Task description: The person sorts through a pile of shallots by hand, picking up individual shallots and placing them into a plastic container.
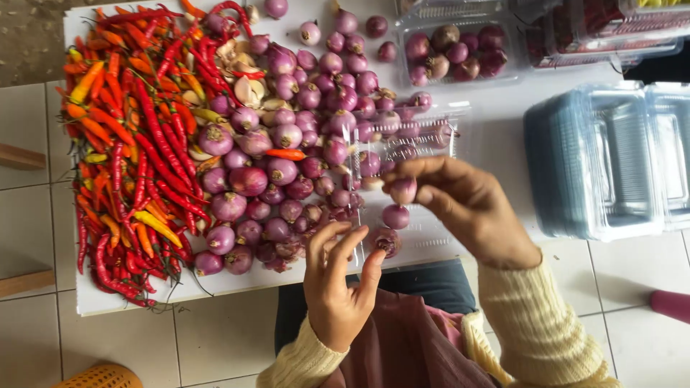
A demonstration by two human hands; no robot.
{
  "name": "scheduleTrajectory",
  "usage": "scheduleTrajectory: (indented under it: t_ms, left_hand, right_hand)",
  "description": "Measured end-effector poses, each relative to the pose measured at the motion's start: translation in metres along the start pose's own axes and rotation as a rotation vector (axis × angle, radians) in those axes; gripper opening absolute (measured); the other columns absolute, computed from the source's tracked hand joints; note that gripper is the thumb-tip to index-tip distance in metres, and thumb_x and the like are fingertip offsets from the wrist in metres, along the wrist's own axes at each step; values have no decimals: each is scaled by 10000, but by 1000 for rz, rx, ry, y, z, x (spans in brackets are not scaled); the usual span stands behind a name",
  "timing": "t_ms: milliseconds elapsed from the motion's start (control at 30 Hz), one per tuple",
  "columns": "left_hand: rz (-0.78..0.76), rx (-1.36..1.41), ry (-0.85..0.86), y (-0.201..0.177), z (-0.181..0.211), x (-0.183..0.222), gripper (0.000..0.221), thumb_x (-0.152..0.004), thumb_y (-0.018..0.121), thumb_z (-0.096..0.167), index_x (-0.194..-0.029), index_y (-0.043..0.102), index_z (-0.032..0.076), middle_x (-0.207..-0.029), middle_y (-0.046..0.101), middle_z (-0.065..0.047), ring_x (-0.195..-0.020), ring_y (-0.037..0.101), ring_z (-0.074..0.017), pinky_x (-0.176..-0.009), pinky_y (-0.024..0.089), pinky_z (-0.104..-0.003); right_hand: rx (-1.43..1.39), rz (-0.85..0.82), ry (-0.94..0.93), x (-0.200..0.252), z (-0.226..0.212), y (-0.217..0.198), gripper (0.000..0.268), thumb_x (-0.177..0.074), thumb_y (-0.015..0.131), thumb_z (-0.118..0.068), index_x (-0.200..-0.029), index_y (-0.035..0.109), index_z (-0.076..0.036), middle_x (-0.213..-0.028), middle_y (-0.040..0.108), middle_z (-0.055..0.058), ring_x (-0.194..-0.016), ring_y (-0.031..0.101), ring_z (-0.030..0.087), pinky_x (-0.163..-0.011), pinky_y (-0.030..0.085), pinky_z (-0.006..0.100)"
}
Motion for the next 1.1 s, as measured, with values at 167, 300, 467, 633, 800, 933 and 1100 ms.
scheduleTrajectory:
  t_ms: [167,300,467,633,800,933,1100]
  left_hand:
    - [-52,103,9,12,16,-16,417,-981,725,227,-1314,576,24,-1264,615,-160,-1032,657,-237,-830,605,-300]
    - [-75,131,82,21,25,-22,308,-986,719,86,-1271,613,34,-1232,632,-166,-1113,697,-284,-999,599,-379]
    - [-49,181,94,22,22,-17,236,-984,697,48,-1201,618,-1,-1230,673,-186,-1136,717,-325,-1034,596,-402]
    - [32,144,116,16,20,-10,256,-947,752,9,-1152,601,29,-1123,682,-158,-1016,717,-277,-948,598,-360]
    - [-1,160,112,16,19,-9,264,-933,761,-5,-1137,596,26,-1144,671,-174,-1045,713,-282,-972,604,-370]
    - [-32,216,73,15,21,-11,182,-962,716,75,-1093,603,19,-1153,679,-196,-1055,724,-320,-982,603,-396]
    - [-25,250,32,15,21,-12,293,-934,762,67,-1163,590,5,-1130,682,-163,-1062,699,-291,-988,592,-368]
  right_hand:
    - [-1,86,52,38,21,-4,292,-1014,583,-75,-1290,582,21,-1298,697,191,-1230,687,286,-1113,558,418]
    - [-46,169,41,50,32,-8,256,-978,633,-15,-1230,585,-14,-1297,691,193,-1245,677,274,-1096,572,389]
    - [46,193,-79,50,30,-1,143,-993,656,-73,-1126,614,-46,-1161,643,132,-1149,644,218,-1055,546,342]
    - [150,296,-15,53,29,6,157,-995,638,-116,-1126,657,-31,-1137,706,123,-1132,679,216,-1025,546,325]
    - [151,309,-19,54,32,10,174,-984,646,-99,-1134,658,-12,-1170,705,155,-1116,690,227,-996,571,319]
    - [178,298,-66,54,28,13,153,-993,611,-41,-1128,660,10,-1182,695,196,-1142,695,270,-1021,577,342]
    - [247,298,-98,53,19,17,142,-1005,588,-54,-1086,676,24,-1099,715,195,-1080,719,273,-962,601,333]
Point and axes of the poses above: each hand's wrist, its own x-axis away from the middle knuckle, its own y-axis out of the palm, z = x × y, the point moved 6 cm from there along -x, towards the middle knuckle
